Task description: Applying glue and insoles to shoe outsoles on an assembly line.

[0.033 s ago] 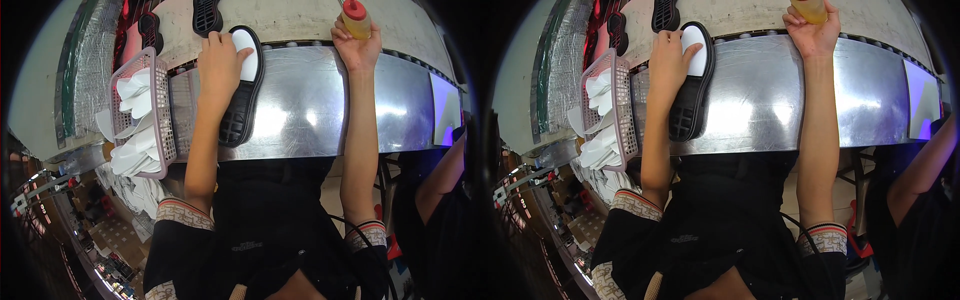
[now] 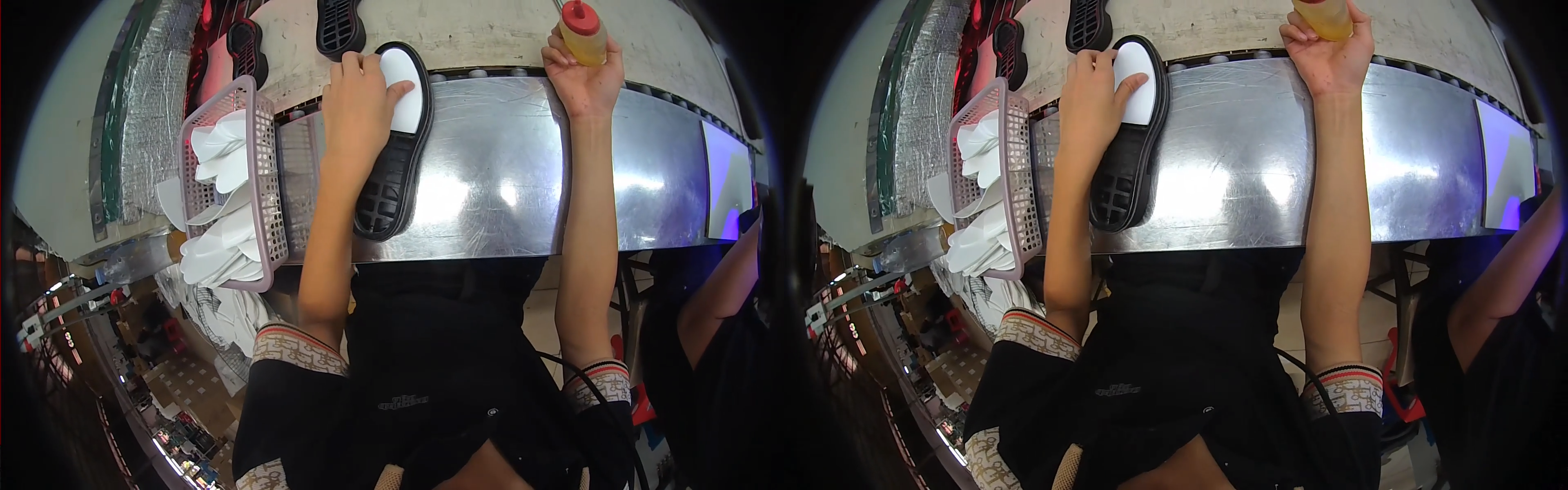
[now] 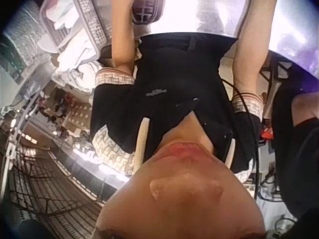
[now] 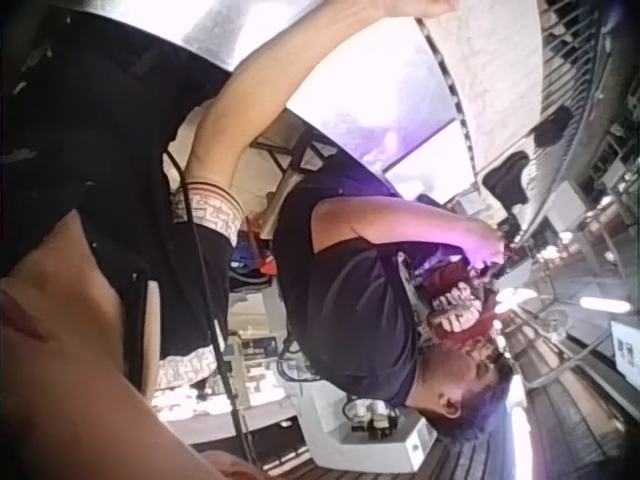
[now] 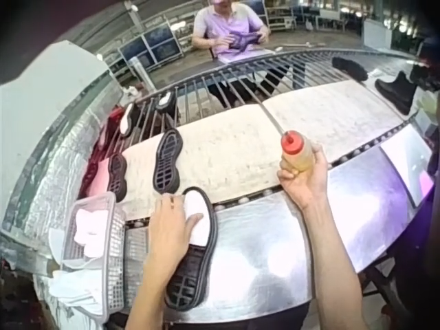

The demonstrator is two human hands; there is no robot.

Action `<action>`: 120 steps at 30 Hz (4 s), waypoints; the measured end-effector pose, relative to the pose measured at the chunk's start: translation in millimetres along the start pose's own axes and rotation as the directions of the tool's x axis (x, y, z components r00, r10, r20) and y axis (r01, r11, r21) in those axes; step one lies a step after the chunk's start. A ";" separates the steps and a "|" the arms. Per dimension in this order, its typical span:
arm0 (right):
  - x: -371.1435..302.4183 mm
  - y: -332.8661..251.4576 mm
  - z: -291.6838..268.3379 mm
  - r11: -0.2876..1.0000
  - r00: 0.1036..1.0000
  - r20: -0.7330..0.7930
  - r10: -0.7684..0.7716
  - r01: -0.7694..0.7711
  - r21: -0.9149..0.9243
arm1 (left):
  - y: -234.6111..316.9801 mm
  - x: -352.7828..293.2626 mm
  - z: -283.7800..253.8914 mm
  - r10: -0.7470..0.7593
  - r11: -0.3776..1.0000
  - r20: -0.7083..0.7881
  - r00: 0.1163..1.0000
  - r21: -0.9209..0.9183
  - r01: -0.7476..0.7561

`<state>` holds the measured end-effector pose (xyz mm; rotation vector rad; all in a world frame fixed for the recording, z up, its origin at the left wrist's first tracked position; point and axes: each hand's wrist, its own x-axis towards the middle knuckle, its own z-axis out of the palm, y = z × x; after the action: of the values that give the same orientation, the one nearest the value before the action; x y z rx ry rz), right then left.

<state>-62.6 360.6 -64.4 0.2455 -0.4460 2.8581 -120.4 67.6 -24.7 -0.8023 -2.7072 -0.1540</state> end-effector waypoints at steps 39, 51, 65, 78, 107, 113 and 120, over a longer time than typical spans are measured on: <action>-0.3 5.6 19.0 0.998 0.975 -0.216 -0.042 0.032 -0.053 | 26.3 -70.7 -35.3 0.033 0.999 0.184 0.982 -0.019 -0.030; 1.8 2.3 8.9 0.998 0.982 -0.177 -0.057 0.061 0.017 | 24.3 -127.3 -53.7 0.130 0.963 0.125 0.984 -0.250 -0.095; 0.0 4.6 17.8 0.985 0.953 -0.292 -0.081 0.121 0.122 | 25.2 124.6 16.3 0.200 0.880 0.201 0.959 -0.468 -0.085; -2.6 1.6 10.0 0.992 0.976 -0.205 -0.067 0.087 0.089 | 5.3 82.9 40.6 0.283 0.824 0.134 0.950 -0.541 -0.169; 0.8 -1.1 -3.9 0.996 0.992 -0.108 -0.067 0.074 0.056 | -2.0 -28.4 -18.8 0.157 0.831 0.144 0.977 -0.554 -0.052; -0.7 -1.1 -2.9 0.996 0.990 -0.122 -0.071 0.078 0.047 | -2.5 -25.8 -27.9 0.344 0.836 0.201 0.917 -0.510 -0.202; -1.4 3.9 -4.5 0.994 0.981 -0.172 -0.089 0.098 0.042 | -13.9 -65.2 -58.9 0.239 0.792 0.233 0.943 -0.608 -0.051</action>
<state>-62.8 358.1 -70.0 0.0299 -0.3205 2.7709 -60.6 11.4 9.6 -1.2988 -2.8773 -0.9664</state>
